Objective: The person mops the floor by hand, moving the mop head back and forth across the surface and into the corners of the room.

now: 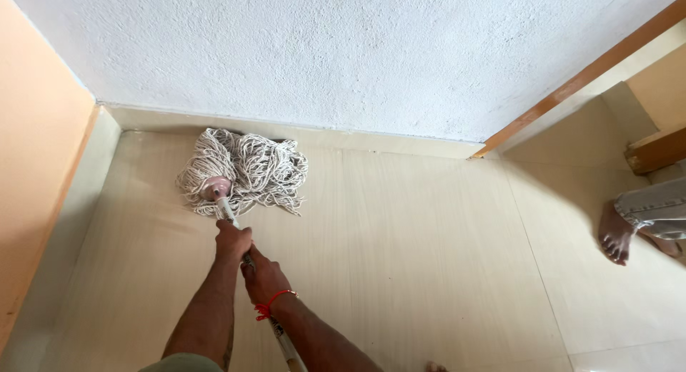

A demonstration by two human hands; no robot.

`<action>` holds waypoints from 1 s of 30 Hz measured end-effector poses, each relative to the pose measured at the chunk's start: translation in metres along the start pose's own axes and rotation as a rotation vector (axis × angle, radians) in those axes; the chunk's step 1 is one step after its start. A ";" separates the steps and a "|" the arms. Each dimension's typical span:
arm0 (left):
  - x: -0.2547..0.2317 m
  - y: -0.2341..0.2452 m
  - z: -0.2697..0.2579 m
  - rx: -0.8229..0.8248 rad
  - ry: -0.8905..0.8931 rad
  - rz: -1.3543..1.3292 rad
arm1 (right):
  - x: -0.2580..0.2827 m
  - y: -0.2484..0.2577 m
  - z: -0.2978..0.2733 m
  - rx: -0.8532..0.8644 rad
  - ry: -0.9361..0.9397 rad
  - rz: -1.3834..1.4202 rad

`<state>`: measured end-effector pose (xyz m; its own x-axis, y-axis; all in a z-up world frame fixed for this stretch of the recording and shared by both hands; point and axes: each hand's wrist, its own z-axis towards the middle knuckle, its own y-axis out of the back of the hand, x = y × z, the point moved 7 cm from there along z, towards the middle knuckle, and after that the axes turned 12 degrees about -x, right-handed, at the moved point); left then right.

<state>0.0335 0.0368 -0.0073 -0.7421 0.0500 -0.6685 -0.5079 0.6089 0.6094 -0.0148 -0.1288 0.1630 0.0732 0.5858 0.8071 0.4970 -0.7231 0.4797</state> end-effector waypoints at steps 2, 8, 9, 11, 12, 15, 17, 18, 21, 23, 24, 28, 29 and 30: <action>0.001 -0.004 0.001 0.002 0.003 0.030 | -0.001 0.001 0.000 -0.011 0.018 0.002; 0.006 -0.007 0.007 -0.020 -0.027 0.053 | -0.004 -0.003 0.001 -0.022 0.020 -0.010; 0.007 -0.007 0.008 -0.019 -0.033 0.061 | -0.005 -0.002 0.000 -0.014 -0.006 -0.016; 0.008 -0.008 0.008 -0.016 -0.039 0.068 | -0.004 0.001 -0.002 -0.013 -0.026 -0.028; 0.009 -0.010 0.007 -0.012 -0.042 0.071 | -0.003 0.002 -0.005 -0.019 -0.020 -0.033; 0.008 -0.019 0.005 -0.022 -0.070 0.146 | -0.006 0.012 -0.011 -0.003 -0.116 -0.006; 0.003 -0.030 0.001 -0.034 -0.105 0.223 | -0.008 0.018 -0.013 -0.004 -0.158 0.036; -0.001 -0.036 -0.002 -0.037 -0.125 0.262 | -0.009 0.023 -0.013 -0.018 -0.148 0.059; -0.007 -0.055 -0.017 0.038 -0.124 0.231 | -0.019 0.034 -0.019 -0.051 -0.148 0.088; -0.011 -0.061 -0.028 0.068 -0.116 0.184 | -0.022 0.043 -0.022 -0.068 -0.157 0.067; -0.014 -0.062 -0.032 0.081 -0.112 0.160 | -0.022 0.046 -0.025 -0.075 -0.164 0.043; -0.013 -0.056 -0.045 0.116 -0.074 0.123 | -0.020 0.045 -0.034 -0.065 -0.187 0.004; -0.011 -0.053 -0.048 0.119 -0.057 0.114 | -0.018 0.044 -0.035 -0.064 -0.167 0.002; -0.009 -0.050 -0.050 0.122 -0.041 0.106 | -0.017 0.042 -0.037 -0.062 -0.147 0.001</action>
<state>0.0438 -0.0335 -0.0103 -0.7688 0.1498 -0.6217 -0.3691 0.6900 0.6226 -0.0268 -0.1823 0.1823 0.2019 0.6292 0.7506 0.4426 -0.7423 0.5031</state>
